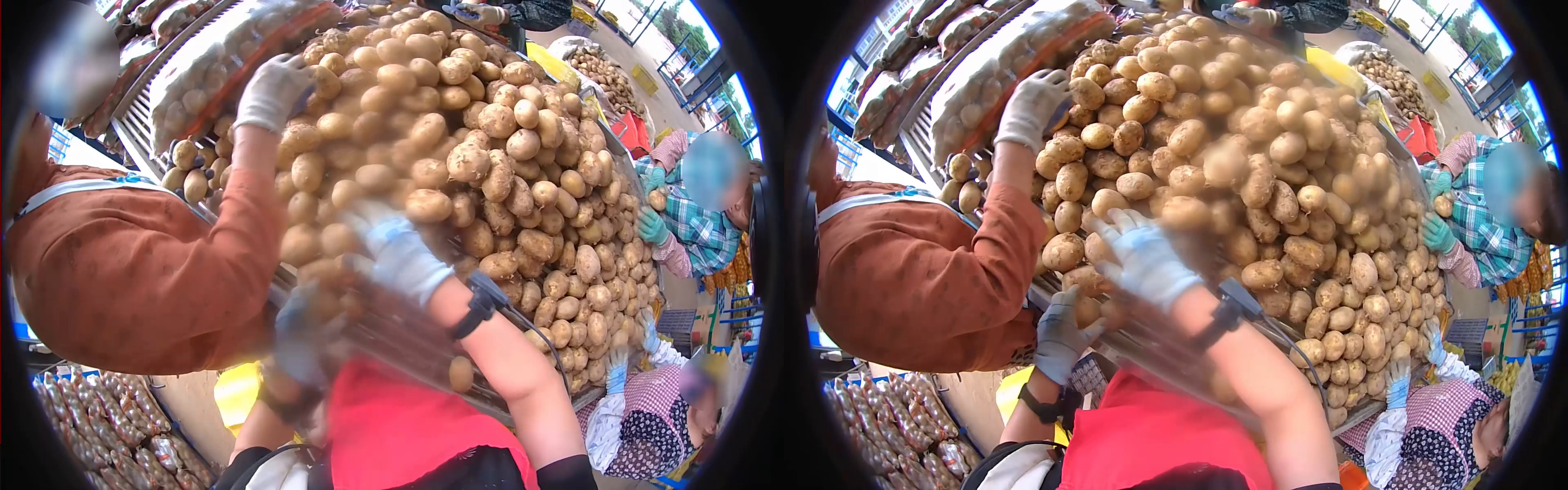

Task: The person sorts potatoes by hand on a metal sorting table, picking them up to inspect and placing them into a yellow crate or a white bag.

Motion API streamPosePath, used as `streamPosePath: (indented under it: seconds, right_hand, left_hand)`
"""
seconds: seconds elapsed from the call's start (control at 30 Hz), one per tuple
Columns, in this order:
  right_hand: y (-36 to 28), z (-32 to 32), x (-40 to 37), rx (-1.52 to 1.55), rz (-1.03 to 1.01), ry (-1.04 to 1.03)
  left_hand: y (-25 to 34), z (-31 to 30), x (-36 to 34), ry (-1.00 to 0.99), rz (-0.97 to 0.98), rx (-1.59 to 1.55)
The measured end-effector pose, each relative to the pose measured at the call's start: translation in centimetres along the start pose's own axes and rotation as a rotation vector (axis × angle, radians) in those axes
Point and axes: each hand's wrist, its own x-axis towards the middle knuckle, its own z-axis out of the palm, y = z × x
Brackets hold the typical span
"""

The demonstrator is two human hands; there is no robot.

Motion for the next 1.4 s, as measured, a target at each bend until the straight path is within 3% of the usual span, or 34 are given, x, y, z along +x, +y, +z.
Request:
streamPosePath:
  seconds: [0.07,0.1,0.13,0.2,0.23,0.3,0.4,0.47,0.5,0.53,0.57,0.67,0.77,0.87,0.9,1.0,1.03,1.07,1.13,1.2,1.3,1.4]
  right_hand:
    - [0.7,0.3,0.5,-0.074,-0.107,-0.216]
    - [0.8,0.4,0.5,-0.114,-0.162,-0.323]
    - [0.3,0.2,0.7,-0.140,-0.002,-0.423]
    - [-0.7,-0.7,1.2,-0.203,0.321,-0.614]
    - [0.5,-0.4,-1.0,-0.118,0.243,-0.439]
    - [1.4,-1.4,-4.6,-0.267,0.193,-0.360]
    - [1.1,-5.0,-8.4,-0.450,0.148,-0.196]
    - [0.7,-7.0,-13.1,-0.439,0.312,-0.330]
    - [1.1,-7.2,-16.3,-0.473,0.370,-0.361]
    - [1.3,-7.2,-19.7,-0.509,0.433,-0.392]
    - [0.8,-7.9,-22.4,-0.475,0.466,-0.319]
    - [-0.1,-10.3,-28.2,-0.385,0.666,-0.150]
    - [1.2,-10.2,-33.9,-0.377,0.606,-0.160]
    - [-1.3,-12.1,-30.7,-0.225,0.777,-0.185]
    - [-1.9,-12.0,-29.6,-0.075,0.892,-0.071]
    - [-3.8,-12.5,-25.4,0.228,0.955,0.125]
    - [-4.5,-12.5,-24.0,0.483,0.997,0.146]
    - [-5.0,-12.0,-22.6,0.739,1.025,0.167]
    - [-5.7,-10.1,-19.9,1.193,0.837,0.319]
    - [-6.1,-7.7,-17.2,1.177,0.872,0.322]
    - [-4.2,-6.0,-18.4,1.276,0.952,0.283]
    - [-3.1,-5.9,-21.4,1.366,1.020,0.267]
  left_hand:
    - [2.0,1.1,0.6,-0.131,-0.038,-0.119]
    - [3.2,2.5,0.3,-0.175,-0.008,-0.385]
    - [4.4,4.1,-0.1,-0.212,0.026,-0.653]
    - [6.9,5.9,-0.6,-0.307,0.224,-0.581]
    - [7.6,6.2,-0.4,-0.338,0.263,-0.669]
    - [8.5,6.1,0.5,-0.400,0.349,-0.841]
    - [4.1,5.6,2.4,-0.257,0.440,-0.544]
    - [1.1,3.5,2.7,0.188,0.243,-0.320]
    - [-1.9,3.3,3.6,0.249,0.114,-0.279]
    - [-5.0,3.2,4.5,0.556,0.221,0.291]
    - [-7.1,2.5,5.4,0.594,0.124,0.440]
    - [-10.1,1.7,7.8,0.350,-0.092,0.507]
    - [-10.5,1.7,9.1,0.256,-0.165,0.521]
    - [-10.1,1.3,9.0,0.278,-0.145,0.454]
    - [-9.9,1.0,8.5,0.307,-0.135,0.406]
    - [-5.8,-1.5,6.3,0.425,-0.029,0.106]
    - [-3.7,-1.9,5.5,0.384,0.002,-0.042]
    - [-1.7,-1.9,4.8,0.267,0.015,-0.214]
    - [2.1,-0.4,4.0,-0.180,-0.063,-0.541]
    - [8.0,0.2,3.2,-0.469,-0.094,-0.664]
    - [7.7,6.1,7.7,0.097,0.434,-0.159]
    - [5.6,9.2,11.5,0.157,0.573,-0.036]
